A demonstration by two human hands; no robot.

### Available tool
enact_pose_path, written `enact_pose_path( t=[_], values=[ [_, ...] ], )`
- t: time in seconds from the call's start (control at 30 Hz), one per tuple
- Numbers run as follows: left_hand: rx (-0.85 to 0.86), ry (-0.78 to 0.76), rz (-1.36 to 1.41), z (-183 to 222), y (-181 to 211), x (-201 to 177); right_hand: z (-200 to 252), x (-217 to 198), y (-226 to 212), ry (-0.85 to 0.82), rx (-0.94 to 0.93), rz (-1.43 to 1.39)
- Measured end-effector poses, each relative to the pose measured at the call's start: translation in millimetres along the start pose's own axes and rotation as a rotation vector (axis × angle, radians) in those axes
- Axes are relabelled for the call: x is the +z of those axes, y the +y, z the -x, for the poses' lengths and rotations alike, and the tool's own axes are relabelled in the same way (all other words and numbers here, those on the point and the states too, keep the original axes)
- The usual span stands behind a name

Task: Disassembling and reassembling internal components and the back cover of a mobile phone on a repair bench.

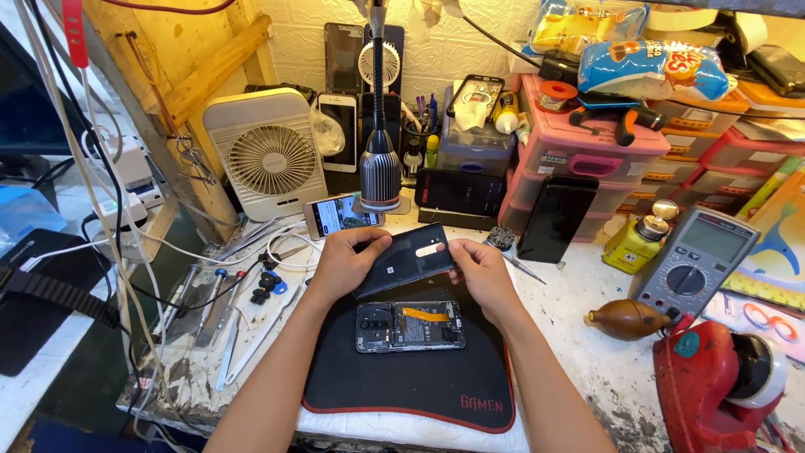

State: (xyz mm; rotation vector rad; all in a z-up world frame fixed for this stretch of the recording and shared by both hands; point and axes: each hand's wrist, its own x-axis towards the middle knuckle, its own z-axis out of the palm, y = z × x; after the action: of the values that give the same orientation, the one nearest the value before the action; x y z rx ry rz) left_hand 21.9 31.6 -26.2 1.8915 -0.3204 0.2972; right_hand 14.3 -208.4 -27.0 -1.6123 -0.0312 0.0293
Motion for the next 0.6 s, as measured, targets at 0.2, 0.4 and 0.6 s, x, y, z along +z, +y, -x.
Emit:
enact_pose_path(
  t=[0.2, 0.4, 0.6],
  values=[
    [-0.005, -0.012, -0.011, 1, 9, 1, -6, -3, 11, 0.012, 0.002, -0.006],
    [0.002, -0.008, -0.011, 1, 8, 2, -4, -2, 6, 0.035, -0.116, 0.123],
    [-0.049, -0.001, 0.028, 3, 16, 7, -6, -4, 11, 0.061, -0.164, 0.124]
  ],
)
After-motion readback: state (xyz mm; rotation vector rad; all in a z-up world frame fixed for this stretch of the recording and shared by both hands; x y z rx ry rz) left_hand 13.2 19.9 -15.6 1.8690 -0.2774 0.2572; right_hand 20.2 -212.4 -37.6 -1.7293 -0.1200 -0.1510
